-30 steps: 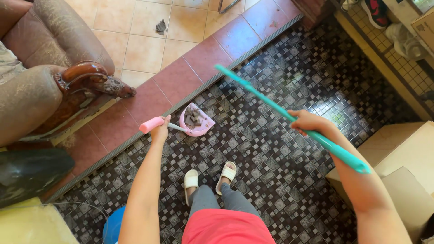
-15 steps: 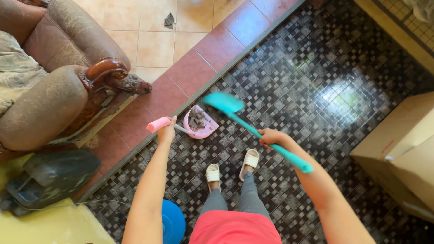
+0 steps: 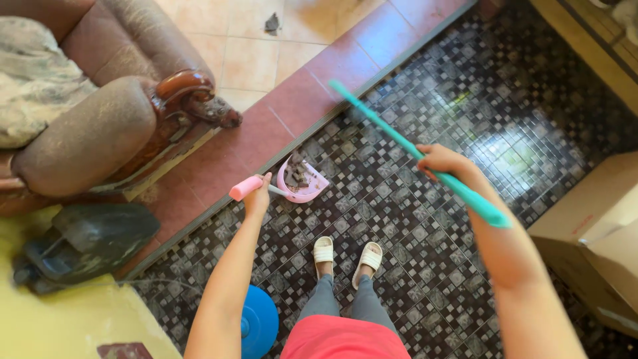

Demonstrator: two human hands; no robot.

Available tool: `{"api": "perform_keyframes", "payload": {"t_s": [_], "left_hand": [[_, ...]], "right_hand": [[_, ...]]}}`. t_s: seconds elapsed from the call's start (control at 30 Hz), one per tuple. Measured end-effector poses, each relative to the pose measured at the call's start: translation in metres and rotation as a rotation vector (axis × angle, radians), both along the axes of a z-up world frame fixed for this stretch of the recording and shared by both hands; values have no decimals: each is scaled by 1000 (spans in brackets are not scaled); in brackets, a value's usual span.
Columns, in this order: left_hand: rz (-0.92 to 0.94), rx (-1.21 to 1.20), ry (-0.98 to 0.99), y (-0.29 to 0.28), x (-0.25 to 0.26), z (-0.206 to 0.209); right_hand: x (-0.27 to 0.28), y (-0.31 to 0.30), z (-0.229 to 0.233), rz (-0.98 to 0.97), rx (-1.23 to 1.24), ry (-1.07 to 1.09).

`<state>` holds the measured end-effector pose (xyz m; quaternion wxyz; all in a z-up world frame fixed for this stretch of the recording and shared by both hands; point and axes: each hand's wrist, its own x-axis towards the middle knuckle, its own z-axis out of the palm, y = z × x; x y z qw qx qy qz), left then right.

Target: Sweeping the floor with a broom and dustpan and organizing cardboard pieces.

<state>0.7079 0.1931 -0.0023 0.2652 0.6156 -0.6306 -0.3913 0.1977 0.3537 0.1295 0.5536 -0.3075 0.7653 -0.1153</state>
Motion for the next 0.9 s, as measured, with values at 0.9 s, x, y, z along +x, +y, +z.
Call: {"api": "perform_keyframes", "payload": {"t_s": [0.9], "left_hand": [[78, 103, 124, 16, 56, 8]], "right_hand": [[122, -23, -96, 265, 103, -71]]}}
